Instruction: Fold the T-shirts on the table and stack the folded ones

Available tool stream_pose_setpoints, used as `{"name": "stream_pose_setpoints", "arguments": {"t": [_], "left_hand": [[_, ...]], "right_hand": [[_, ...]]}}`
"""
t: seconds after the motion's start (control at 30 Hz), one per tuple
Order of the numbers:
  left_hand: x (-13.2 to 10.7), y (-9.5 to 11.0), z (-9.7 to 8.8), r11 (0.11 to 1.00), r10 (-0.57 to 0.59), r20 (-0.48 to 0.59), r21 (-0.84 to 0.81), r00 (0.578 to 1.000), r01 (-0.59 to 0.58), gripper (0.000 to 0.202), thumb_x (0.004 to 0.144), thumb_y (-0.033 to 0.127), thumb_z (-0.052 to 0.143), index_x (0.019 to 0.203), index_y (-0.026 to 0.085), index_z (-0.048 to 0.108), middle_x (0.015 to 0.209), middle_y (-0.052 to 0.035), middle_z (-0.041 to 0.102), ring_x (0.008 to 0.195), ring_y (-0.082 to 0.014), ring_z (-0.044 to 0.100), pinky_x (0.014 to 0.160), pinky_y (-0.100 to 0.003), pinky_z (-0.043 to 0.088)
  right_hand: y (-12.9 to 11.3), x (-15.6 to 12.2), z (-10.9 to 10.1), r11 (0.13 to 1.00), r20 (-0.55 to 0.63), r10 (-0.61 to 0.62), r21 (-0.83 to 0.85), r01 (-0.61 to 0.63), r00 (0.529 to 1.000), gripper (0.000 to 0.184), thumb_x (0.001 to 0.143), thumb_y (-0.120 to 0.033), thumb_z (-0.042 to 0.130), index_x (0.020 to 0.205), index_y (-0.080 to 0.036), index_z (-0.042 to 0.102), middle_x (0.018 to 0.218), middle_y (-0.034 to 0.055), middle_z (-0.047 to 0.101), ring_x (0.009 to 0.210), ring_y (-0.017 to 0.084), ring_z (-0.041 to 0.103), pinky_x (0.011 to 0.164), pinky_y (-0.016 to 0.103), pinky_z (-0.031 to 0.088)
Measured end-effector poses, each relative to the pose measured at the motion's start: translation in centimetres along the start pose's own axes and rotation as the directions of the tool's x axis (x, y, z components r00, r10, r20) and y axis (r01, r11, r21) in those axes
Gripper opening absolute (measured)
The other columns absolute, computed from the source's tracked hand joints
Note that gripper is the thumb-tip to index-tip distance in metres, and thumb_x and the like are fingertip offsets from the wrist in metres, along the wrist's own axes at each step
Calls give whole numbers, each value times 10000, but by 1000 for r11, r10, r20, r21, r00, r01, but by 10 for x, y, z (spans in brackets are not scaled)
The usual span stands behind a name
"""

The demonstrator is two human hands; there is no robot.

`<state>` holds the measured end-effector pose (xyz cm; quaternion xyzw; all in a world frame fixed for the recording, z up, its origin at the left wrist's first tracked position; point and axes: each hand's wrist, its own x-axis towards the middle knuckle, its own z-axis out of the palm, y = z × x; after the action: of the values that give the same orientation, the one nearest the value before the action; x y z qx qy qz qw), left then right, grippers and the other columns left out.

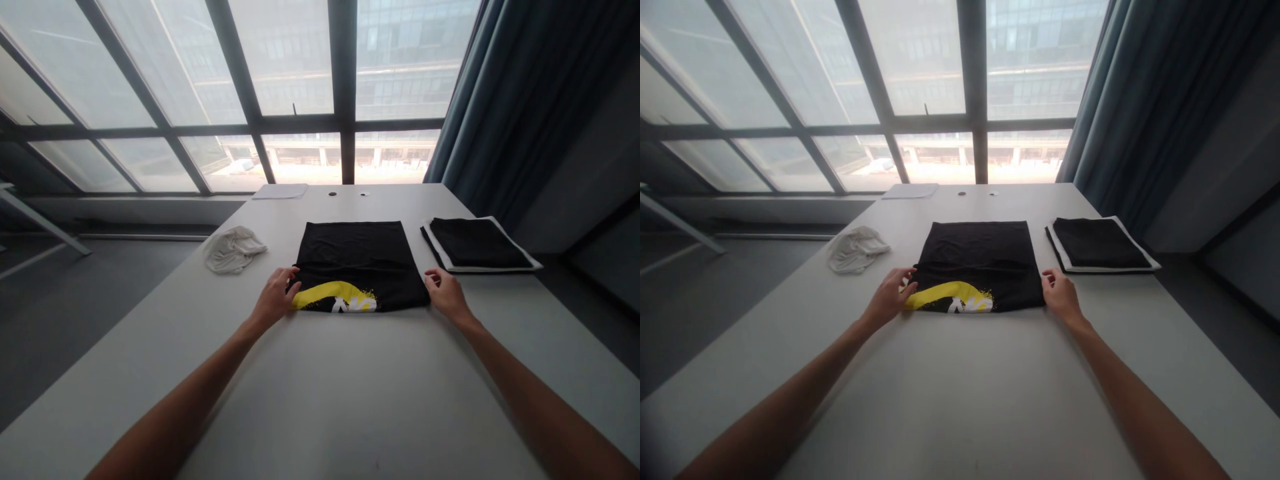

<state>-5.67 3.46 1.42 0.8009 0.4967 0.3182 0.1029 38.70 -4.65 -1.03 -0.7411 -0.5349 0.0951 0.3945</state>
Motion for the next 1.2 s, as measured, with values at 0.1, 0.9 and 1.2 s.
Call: {"name": "stream_pose_setpoints", "arguments": {"t": [0.1, 0.9, 1.2], "left_hand": [[-33, -20, -11, 981, -174, 51, -74, 983, 178, 374, 881, 445, 572, 1157, 194, 587, 903, -36, 658, 723, -195, 633, 712, -330, 523], [-123, -8, -68, 962, -110, 497, -166, 861, 218, 329, 870, 364, 600, 1175, 241, 601, 847, 13, 705, 692, -150, 602, 649, -246, 461], [-32, -12, -53, 995, -100, 154, 18, 983, 98, 392, 908, 524, 529, 1054, 195, 685, 958, -67, 725, 753, -197, 653, 727, -301, 497]], "right_hand": [[12, -31, -13, 987, 94, -11, 162, -4, 996, 305, 840, -349, 580, 1061, -160, 671, 819, 63, 704, 725, 201, 647, 687, 305, 478], [-3, -123, -79, 998, 577, 10, 51, -48, 816, 443, 841, -348, 556, 1261, -208, 557, 768, -12, 661, 669, 172, 613, 646, 285, 466], [-13, -48, -36, 964, 239, -154, -177, 199, 959, 267, 898, -383, 525, 982, -186, 683, 982, 100, 698, 868, 229, 639, 820, 344, 465]]}}
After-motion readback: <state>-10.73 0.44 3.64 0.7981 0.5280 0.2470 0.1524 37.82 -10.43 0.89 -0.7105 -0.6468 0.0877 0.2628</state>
